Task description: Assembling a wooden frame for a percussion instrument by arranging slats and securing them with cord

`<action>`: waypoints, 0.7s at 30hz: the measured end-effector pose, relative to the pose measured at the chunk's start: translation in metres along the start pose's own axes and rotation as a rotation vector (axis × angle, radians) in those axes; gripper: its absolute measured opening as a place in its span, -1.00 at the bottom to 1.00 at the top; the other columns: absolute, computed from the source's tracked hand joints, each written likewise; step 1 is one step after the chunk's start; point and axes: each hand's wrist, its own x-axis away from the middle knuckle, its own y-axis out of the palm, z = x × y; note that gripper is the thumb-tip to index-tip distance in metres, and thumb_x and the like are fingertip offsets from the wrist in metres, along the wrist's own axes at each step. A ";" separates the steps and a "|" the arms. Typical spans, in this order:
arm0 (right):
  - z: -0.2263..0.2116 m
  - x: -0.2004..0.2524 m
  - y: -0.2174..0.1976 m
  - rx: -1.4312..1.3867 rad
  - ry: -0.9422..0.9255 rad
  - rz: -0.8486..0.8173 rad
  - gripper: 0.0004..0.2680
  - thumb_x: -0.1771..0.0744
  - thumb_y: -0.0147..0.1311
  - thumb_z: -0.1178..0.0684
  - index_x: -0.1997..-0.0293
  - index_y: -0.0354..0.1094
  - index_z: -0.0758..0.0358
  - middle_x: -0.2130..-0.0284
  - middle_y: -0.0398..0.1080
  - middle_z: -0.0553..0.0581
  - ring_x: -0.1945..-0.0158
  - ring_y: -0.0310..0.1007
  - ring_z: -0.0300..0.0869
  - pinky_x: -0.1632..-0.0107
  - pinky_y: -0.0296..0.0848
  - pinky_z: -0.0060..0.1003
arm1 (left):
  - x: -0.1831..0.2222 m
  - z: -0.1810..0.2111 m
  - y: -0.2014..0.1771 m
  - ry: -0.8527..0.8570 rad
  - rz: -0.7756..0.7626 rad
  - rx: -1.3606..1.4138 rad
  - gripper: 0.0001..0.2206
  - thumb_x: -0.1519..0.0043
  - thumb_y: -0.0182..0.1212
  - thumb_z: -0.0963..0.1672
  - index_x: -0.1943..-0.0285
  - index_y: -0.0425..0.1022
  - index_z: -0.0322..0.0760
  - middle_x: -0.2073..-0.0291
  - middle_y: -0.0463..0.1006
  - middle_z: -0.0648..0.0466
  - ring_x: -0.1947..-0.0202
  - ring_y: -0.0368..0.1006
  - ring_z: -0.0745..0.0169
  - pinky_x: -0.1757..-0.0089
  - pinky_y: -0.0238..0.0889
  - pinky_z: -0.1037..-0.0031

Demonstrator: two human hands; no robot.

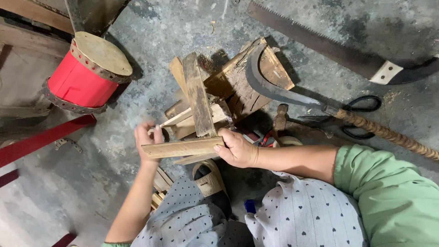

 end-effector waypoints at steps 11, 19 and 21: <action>-0.016 -0.016 -0.002 -0.022 0.068 0.066 -0.83 -0.41 -0.04 0.02 0.22 0.25 0.34 0.61 0.25 0.20 0.55 0.38 0.00 0.45 0.41 -0.20 | 0.029 -0.042 0.063 0.609 -0.397 -0.896 -0.43 -0.28 -0.03 0.08 -0.54 0.25 0.08 -0.18 0.54 -0.15 -0.07 0.52 -0.15 -0.06 0.35 0.14; -0.022 -0.016 -0.004 -0.028 0.100 0.068 -0.83 -0.41 -0.03 0.01 0.21 0.26 0.33 0.61 0.27 0.22 0.56 0.38 0.00 0.47 0.38 -0.19 | 0.024 0.008 0.074 1.118 -0.190 -1.091 -0.52 -0.35 -0.05 0.05 -0.46 0.34 0.02 -0.07 0.53 -0.19 0.02 0.53 -0.17 0.23 0.49 0.15; -0.022 -0.016 -0.005 -0.032 0.108 0.064 -0.83 -0.41 -0.03 0.01 0.21 0.26 0.32 0.61 0.27 0.21 0.56 0.37 -0.01 0.47 0.38 -0.20 | 0.029 0.008 0.075 1.023 -0.118 -1.085 -0.48 -0.32 -0.02 0.10 -0.48 0.32 0.06 -0.09 0.50 -0.14 -0.04 0.49 -0.14 0.20 0.43 0.19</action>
